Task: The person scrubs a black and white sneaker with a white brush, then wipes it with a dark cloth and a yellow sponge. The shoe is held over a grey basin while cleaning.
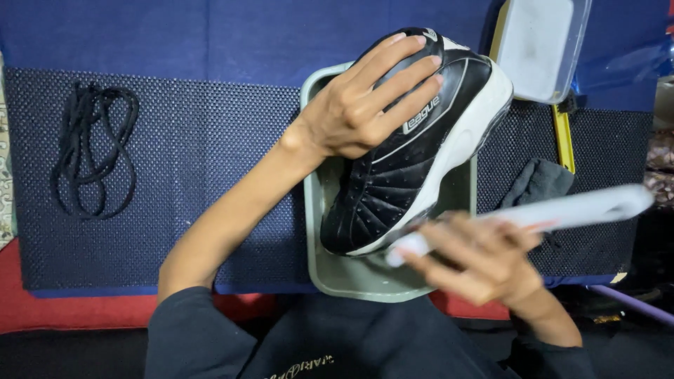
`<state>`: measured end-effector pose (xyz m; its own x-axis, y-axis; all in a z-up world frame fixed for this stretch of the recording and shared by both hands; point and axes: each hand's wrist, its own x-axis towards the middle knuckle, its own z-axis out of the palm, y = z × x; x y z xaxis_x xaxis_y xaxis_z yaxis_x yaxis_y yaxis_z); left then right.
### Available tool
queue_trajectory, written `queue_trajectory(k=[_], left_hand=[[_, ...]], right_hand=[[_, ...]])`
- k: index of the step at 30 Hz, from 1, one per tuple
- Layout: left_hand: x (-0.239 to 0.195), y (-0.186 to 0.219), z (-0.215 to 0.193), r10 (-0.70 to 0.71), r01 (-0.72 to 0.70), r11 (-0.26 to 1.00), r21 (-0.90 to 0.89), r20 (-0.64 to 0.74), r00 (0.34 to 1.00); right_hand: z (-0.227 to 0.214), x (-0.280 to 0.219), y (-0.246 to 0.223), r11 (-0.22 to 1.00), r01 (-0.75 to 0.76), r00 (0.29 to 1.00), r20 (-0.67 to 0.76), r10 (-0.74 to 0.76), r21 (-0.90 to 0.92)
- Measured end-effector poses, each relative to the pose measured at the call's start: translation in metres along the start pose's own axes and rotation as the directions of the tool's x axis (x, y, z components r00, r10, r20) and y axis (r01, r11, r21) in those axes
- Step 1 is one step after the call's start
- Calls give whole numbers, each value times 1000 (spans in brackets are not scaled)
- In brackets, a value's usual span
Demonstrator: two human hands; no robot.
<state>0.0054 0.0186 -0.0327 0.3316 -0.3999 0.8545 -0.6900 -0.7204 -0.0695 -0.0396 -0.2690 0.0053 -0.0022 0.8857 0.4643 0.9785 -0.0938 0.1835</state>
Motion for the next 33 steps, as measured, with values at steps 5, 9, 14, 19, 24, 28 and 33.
queue_trajectory(k=[5,9,14,19,24,28,33], left_hand=[[4,8,-5,-87,86,996,-18,-38,996],[2,19,0,-134,134,991,2,-42,990],[-6,27,4,-210,210,977,35,-9,978],[-10,33,8,-249,248,968,40,30,968],[-24,39,6,-372,452,846,-283,295,880],[-40,63,-23,-507,645,721,-254,441,741],[-30,68,-48,167,-145,985,-91,333,928]], right_hand=[[-11,28,2,999,-43,999,-9,44,11],[3,-22,18,999,-45,998,-45,44,-1],[-13,-11,-5,991,-99,995,40,95,89],[-9,-11,4,970,-242,969,53,241,22],[7,-55,-3,981,-182,983,-8,183,60],[-8,-53,19,890,-438,891,-70,448,125],[4,-76,26,797,-382,848,-166,503,467]])
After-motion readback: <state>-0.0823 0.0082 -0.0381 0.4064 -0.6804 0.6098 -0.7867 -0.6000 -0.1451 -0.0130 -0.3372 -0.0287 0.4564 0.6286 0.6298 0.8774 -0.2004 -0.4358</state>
